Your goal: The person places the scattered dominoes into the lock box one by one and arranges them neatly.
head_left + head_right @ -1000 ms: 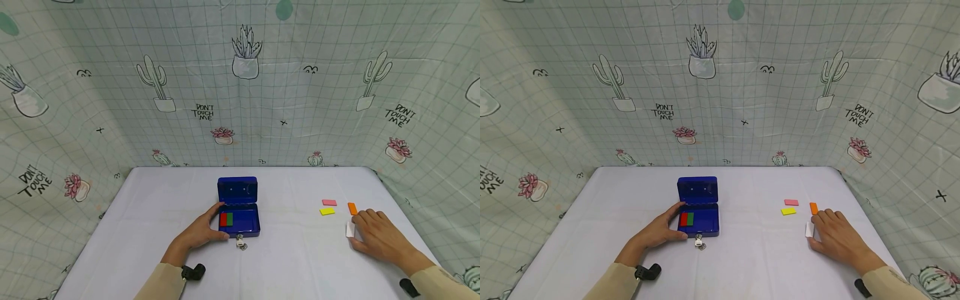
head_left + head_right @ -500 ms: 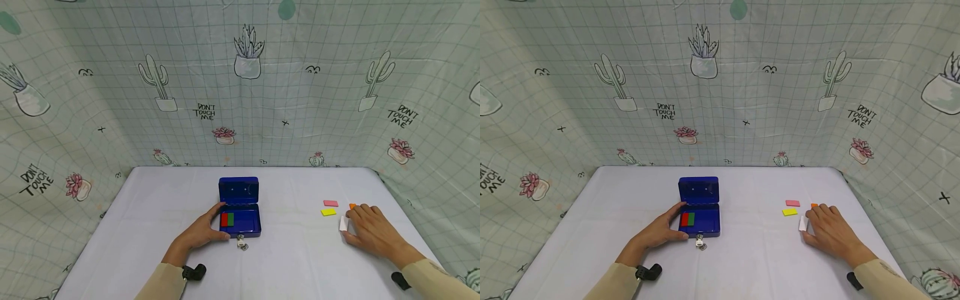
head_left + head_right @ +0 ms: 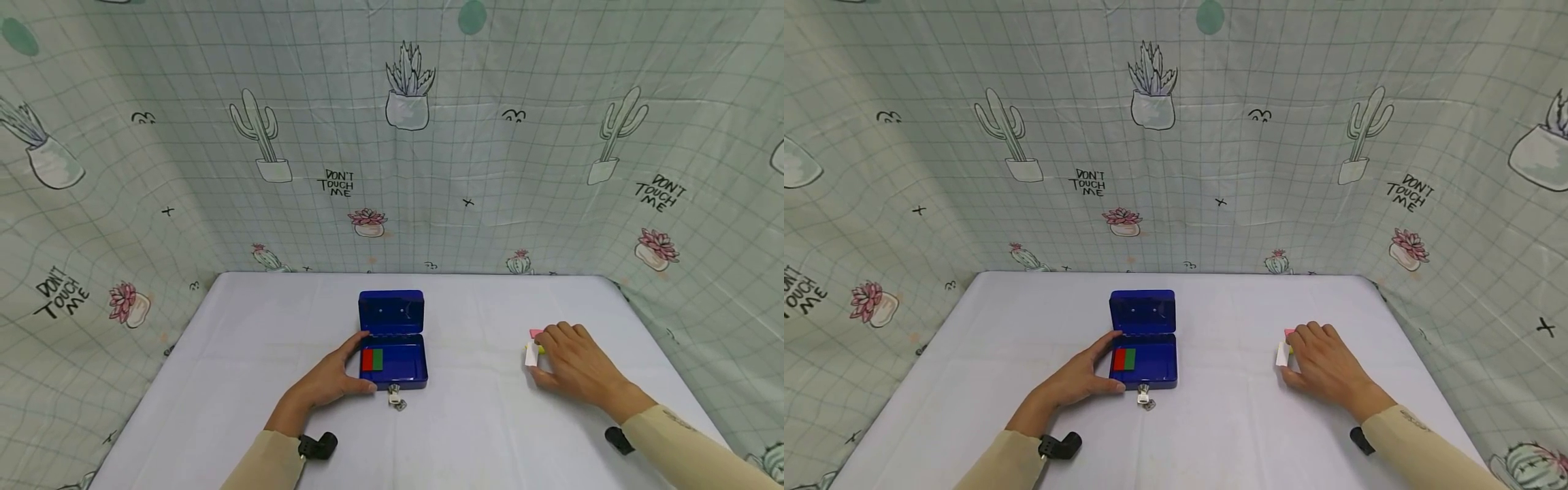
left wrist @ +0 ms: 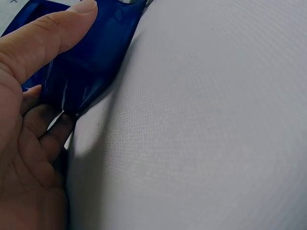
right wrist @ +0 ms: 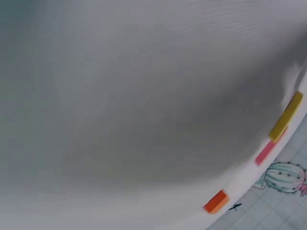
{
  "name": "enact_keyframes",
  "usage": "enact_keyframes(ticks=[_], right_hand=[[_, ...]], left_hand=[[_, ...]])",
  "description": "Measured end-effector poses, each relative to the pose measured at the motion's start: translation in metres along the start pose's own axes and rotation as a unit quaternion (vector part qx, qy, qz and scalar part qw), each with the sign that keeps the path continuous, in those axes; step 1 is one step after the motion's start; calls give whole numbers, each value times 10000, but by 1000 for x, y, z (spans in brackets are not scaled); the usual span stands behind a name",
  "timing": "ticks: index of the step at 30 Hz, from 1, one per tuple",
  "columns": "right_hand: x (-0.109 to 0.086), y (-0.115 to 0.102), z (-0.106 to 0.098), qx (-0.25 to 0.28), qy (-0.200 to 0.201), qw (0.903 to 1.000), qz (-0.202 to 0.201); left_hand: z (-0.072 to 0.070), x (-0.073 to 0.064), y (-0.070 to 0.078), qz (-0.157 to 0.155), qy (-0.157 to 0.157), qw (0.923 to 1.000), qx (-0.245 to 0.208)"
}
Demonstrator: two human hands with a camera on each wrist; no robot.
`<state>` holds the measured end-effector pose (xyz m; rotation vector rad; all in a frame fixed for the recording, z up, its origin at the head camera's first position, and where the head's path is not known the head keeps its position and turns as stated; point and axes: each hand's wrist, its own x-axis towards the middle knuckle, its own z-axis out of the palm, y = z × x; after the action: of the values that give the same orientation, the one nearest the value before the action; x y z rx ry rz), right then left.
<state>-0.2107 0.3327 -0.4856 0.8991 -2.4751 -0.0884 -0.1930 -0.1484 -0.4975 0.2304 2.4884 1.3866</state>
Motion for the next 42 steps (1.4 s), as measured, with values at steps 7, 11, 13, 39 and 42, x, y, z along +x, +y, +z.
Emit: enact_keyframes(ticks=[7,11,13,39,42], right_hand=[[19,-10,4,124,272,9991,-299],[27,-15,7,160,348,9984,-405],[31,-17,8,156,319,9985,-417],[62,-43,16,219,101,9984,-519],[65,-47,17,246,83,9983,-519]], left_hand=[[0,-1,1,-35,-3,10000,4],[-1,-1,1,-50,-18,10000,-27],[-1,-1,2,-51,-26,10000,-12],[-2,0,1,-44,-52,10000,-3],[-2,0,1,-58,-59,10000,-5]])
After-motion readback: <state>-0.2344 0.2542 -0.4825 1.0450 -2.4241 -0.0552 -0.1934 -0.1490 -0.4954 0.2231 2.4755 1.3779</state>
